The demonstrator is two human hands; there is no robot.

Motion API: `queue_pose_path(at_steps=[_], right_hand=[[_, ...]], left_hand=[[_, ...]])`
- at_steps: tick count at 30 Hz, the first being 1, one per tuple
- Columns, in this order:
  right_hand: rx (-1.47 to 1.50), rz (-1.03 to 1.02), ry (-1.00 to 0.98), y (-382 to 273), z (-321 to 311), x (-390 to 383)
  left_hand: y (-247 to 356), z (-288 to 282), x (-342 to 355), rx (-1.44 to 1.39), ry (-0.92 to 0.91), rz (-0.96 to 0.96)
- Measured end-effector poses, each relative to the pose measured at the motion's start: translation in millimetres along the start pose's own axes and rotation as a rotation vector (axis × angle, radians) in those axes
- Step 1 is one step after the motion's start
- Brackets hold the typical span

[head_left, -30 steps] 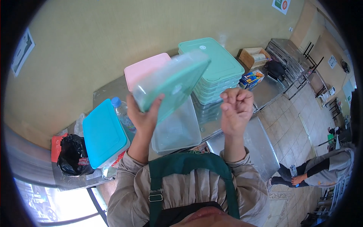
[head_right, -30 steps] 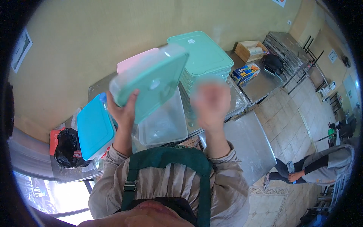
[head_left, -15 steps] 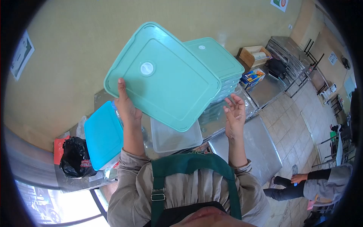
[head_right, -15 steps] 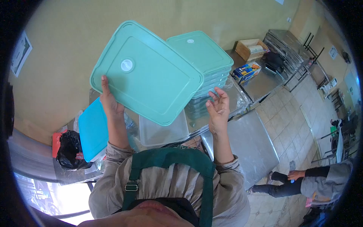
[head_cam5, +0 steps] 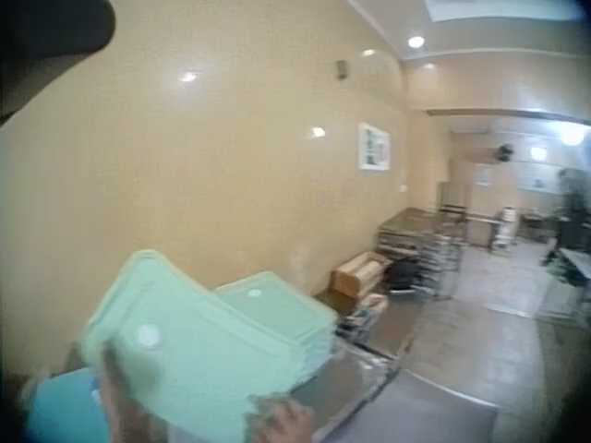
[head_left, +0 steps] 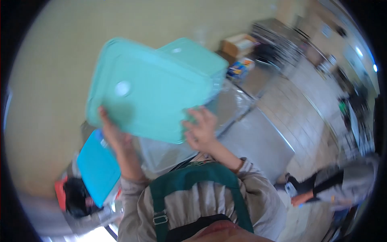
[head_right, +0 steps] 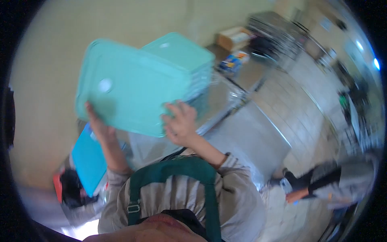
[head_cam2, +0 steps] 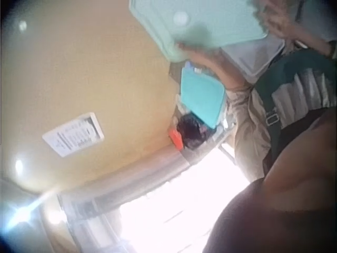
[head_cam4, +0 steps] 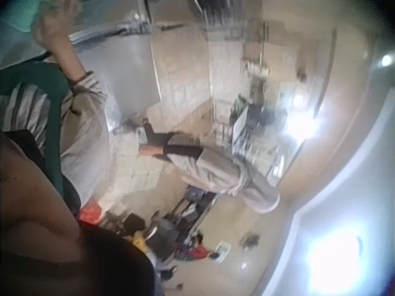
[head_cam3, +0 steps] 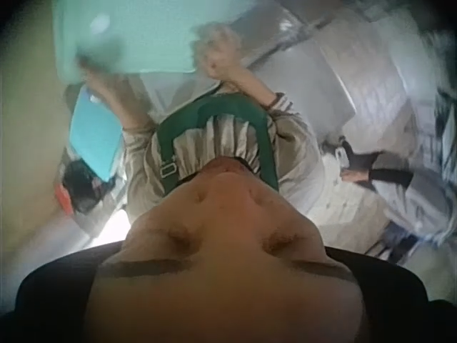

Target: Organizing and stacking plastic food containers and lids on a table.

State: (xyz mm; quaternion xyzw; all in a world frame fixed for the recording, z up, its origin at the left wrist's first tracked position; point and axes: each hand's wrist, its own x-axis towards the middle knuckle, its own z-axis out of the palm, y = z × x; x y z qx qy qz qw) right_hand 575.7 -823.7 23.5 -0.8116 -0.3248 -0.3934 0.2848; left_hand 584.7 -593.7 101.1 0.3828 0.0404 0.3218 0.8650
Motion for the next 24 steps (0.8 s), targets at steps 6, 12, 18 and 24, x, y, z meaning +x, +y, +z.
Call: queue_pose_path(at_steps=[6, 12, 18, 24], right_hand=[[0.192, -0.043, 0.222, -4.7, 0.4, -18.1], [0.639, 0.526, 0.797, 19.9, -72.4, -12.5], [0.930, 0.723, 0.677, 5.7, -122.3, -41.4], [0.677, 0.812, 0.896, -1.2, -128.6, -59.8]], left_hand=[[11.3, 11.3, -21.2, -0.023, -0.062, -0.211], [-24.1, 18.6, -33.9, -0.104, -0.145, -0.062], [-71.7, 24.7, -53.3, 0.014, -0.323, -0.159], [-75.1, 46.8, -52.6, -0.051, -0.425, -0.490]])
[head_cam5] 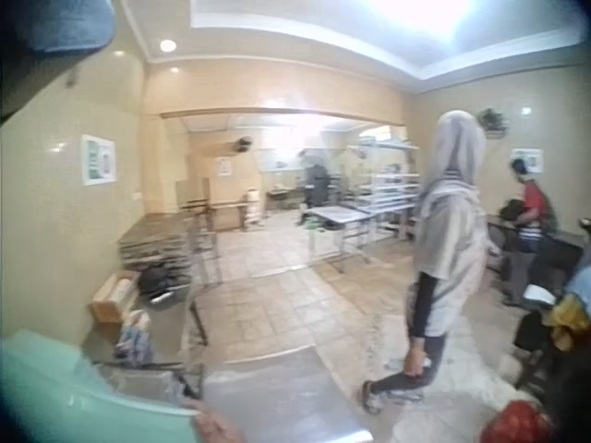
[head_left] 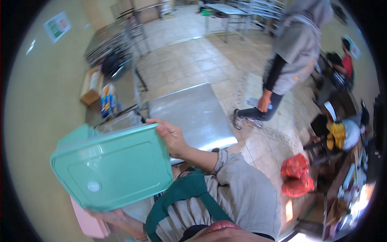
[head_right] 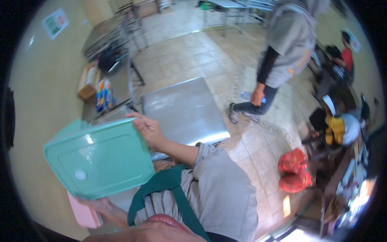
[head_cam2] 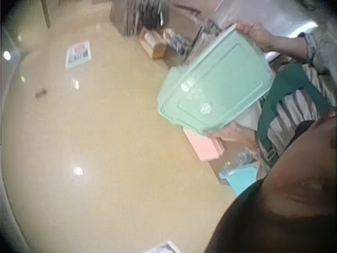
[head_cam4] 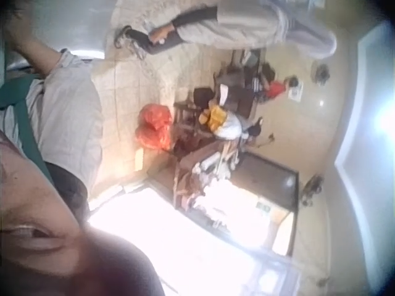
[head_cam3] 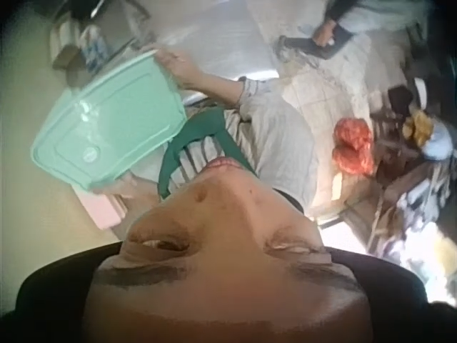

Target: Organizing and stacking plastic food containers and lids on a table.

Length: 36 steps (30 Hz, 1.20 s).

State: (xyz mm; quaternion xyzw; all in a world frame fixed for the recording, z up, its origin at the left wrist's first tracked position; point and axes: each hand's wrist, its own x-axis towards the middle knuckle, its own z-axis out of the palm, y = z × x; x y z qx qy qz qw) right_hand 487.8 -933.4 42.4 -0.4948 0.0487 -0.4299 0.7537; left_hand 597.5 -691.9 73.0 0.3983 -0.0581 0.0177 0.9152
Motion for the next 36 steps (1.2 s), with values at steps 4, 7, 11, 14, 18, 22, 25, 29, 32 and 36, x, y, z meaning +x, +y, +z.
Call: queue_pose_path(at_steps=[4, 7, 11, 14, 18, 22, 25, 29, 32, 36], right_hand=[[0.029, 0.029, -0.052, -9.9, -4.2, -9.7], [0.030, -0.006, -0.039, -14.5, -4.5, -14.8], [0.171, 0.079, 0.083, -11.0, -21.2, -16.2], [0.176, 0.129, 0.054, -17.2, -22.0, -16.0], [0.201, 0.164, 0.051, -7.3, -21.7, -10.1], [0.285, 0.178, 0.030, -13.5, -9.5, -4.5], [0.282, 0.171, -0.002, -11.9, -9.3, -1.7], [0.245, 0.116, -0.105, -6.2, -3.1, -5.4], [0.182, 0.183, -0.271, 10.5, -2.0, -16.1], [0.125, 0.309, -0.669, 16.1, 2.1, -28.7]], left_hand=[[5.2, 1.9, 3.9, -0.046, 0.133, -0.105], [3.6, 21.2, -20.9, 0.186, 0.095, 0.013], [-6.1, 89.2, -84.4, 0.612, 0.066, 0.181], [-13.2, 37.9, -63.8, 0.779, -0.097, 0.420], [-13.6, 72.9, -70.8, 0.603, 0.004, 0.309], [-2.2, -2.6, 2.1, 0.136, 0.139, -0.078], [-9.0, -22.0, 13.3, 0.137, 0.132, -0.042], [-4.6, -39.3, 28.7, 0.017, 0.076, 0.031], [6.0, -32.1, 32.2, 0.006, 0.097, 0.043], [11.7, -32.7, 40.9, 0.175, 0.163, 0.133]])
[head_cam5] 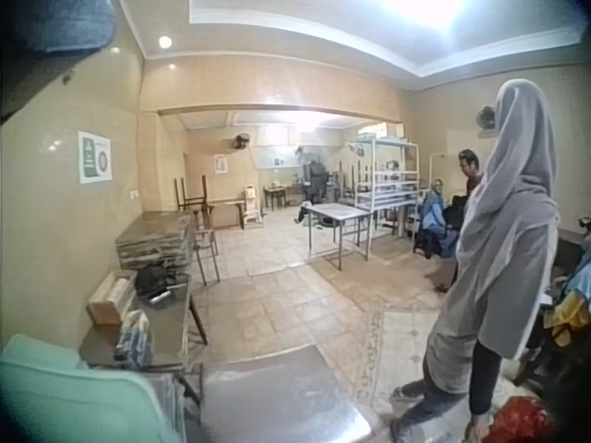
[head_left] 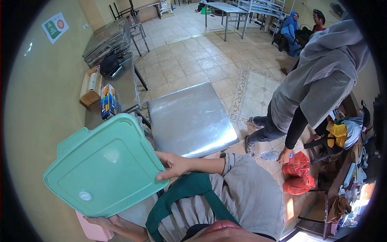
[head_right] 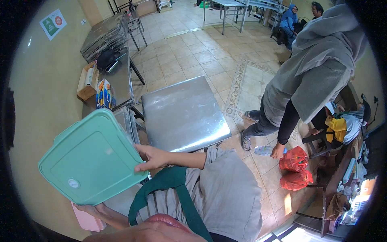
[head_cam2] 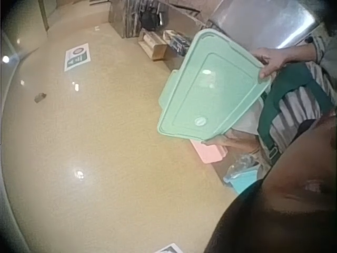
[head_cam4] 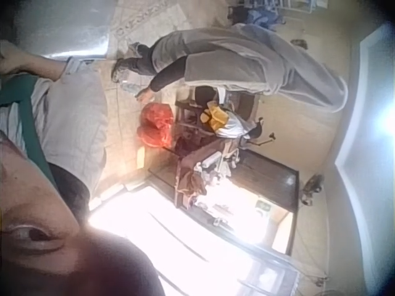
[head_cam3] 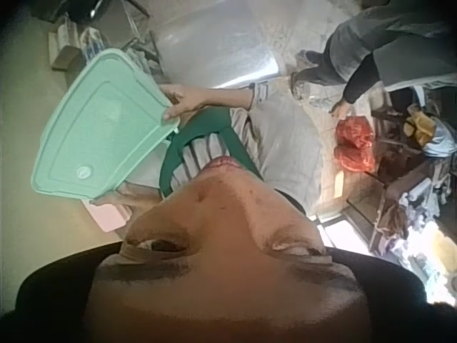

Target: Organizing and stacking plastic food containers and lids on a table.

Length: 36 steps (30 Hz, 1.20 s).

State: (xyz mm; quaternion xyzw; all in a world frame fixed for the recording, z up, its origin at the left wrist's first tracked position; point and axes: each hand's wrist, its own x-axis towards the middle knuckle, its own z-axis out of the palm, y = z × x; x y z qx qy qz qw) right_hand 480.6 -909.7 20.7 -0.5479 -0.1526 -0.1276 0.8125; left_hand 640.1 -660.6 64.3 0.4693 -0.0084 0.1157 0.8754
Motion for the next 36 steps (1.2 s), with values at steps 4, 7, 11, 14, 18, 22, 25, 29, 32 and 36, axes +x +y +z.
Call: queue_pose_path(at_steps=[4, 7, 11, 14, 18, 22, 25, 29, 32, 36], right_hand=[[0.009, 0.011, -0.029, 1.5, 4.8, 2.3], [0.028, 0.094, 0.001, 2.7, 6.3, 4.2], [0.020, 0.171, 0.034, 4.5, 7.5, 3.6], [0.042, 0.187, 0.064, 8.5, 6.0, 5.2], [0.151, 0.163, 0.110, 7.0, 8.0, 12.7], [0.218, 0.152, 0.076, 2.8, 15.6, 25.7], [0.261, 0.204, 0.032, -0.8, 20.3, 30.2], [0.248, 0.199, -0.061, -6.4, 15.3, 43.0], [0.231, 0.152, 0.071, -22.6, 10.8, 72.1], [0.212, 0.099, 0.089, -56.9, 18.7, 121.5]], left_hand=[[2.0, 16.1, -5.9, 0.074, 0.067, -0.059], [3.6, 10.2, -3.4, 0.097, 0.077, -0.134], [7.1, 15.2, -10.3, 0.049, 0.075, -0.136], [17.0, 37.7, -28.9, 0.016, 0.104, -0.090], [11.5, 37.2, -44.5, -0.055, -0.071, -0.099], [-24.7, 27.7, -69.9, 0.120, -0.243, -0.139], [-22.8, 36.6, -83.4, 0.256, -0.382, 0.056], [0.4, 37.7, -73.5, 0.168, -0.375, 0.179], [12.6, 22.6, -57.8, 0.132, -0.327, 0.149], [43.1, 55.8, -30.1, 0.055, -0.301, -0.062]])
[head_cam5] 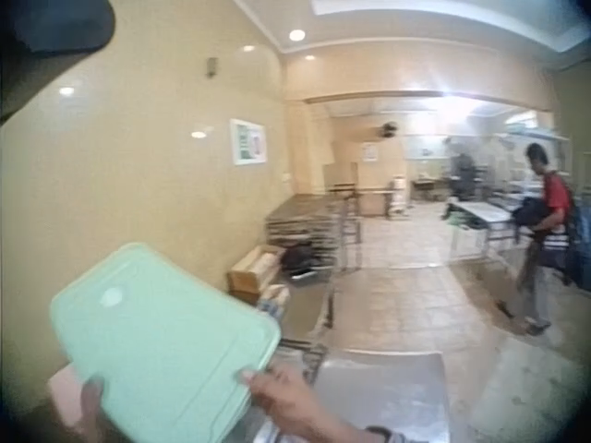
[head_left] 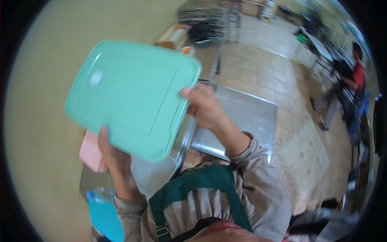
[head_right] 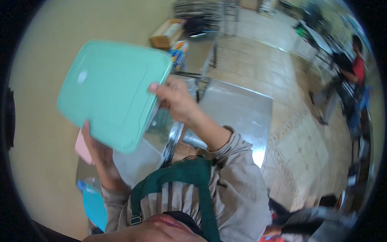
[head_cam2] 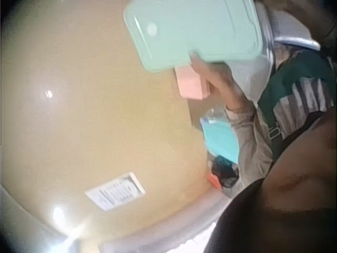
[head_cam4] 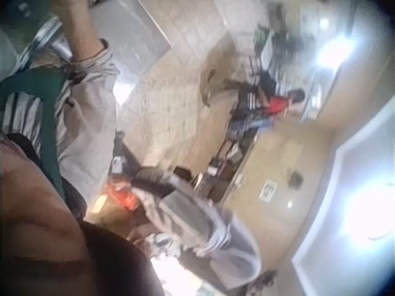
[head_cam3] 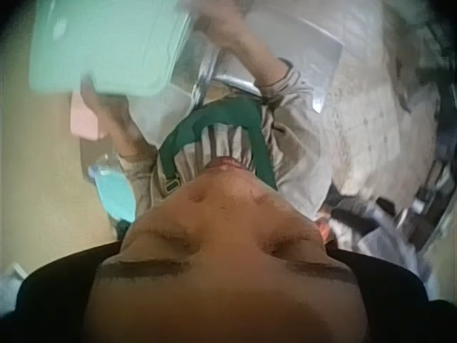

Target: Organizing and stacking plastic food containers and lids on a table.

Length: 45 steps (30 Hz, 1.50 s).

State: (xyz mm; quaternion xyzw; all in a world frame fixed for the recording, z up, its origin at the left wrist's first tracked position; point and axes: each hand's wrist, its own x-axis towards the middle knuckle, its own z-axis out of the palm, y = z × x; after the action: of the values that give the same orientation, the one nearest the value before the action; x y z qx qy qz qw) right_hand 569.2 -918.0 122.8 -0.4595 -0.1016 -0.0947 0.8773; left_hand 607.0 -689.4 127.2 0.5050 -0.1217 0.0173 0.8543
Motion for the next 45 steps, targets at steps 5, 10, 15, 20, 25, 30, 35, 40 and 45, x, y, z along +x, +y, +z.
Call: queue_pose_path(at_steps=[5, 10, 15, 20, 25, 30, 35, 40, 45], right_hand=[[0.033, -0.011, -0.047, -17.1, 21.3, 76.4], [0.093, 0.012, -0.004, -11.6, 38.1, 131.7], [0.031, 0.131, 0.004, 18.2, 22.1, 160.9], [0.055, 0.231, 0.066, 66.4, 7.1, 169.9], [0.001, 0.349, 0.065, 89.7, -11.4, 170.9], [-0.444, 0.346, 0.090, 84.2, -11.1, 159.7], [-0.844, 0.283, 0.084, 80.7, -23.8, 159.6], [-1.203, -0.009, 0.122, 93.7, -48.6, 177.7], [-1.282, -0.585, 0.153, 103.7, -74.8, 186.0]], left_hand=[[42.8, 36.5, 63.8, -0.023, 0.009, 0.130], [58.2, 15.6, 110.2, 0.183, 0.143, -0.023], [24.1, -16.5, 134.0, 0.243, 0.230, -0.113], [-20.7, -66.1, 136.0, 0.328, 0.320, -0.268], [-37.0, -57.2, 124.9, 0.488, 0.359, -0.244], [-50.6, -66.6, 126.1, 0.565, 0.309, -0.142], [-62.1, -68.5, 131.2, 0.620, 0.305, -0.168], [-81.4, -82.7, 142.1, 0.728, 0.401, 0.020], [-88.9, -70.1, 148.5, 0.656, 0.380, 0.004]])
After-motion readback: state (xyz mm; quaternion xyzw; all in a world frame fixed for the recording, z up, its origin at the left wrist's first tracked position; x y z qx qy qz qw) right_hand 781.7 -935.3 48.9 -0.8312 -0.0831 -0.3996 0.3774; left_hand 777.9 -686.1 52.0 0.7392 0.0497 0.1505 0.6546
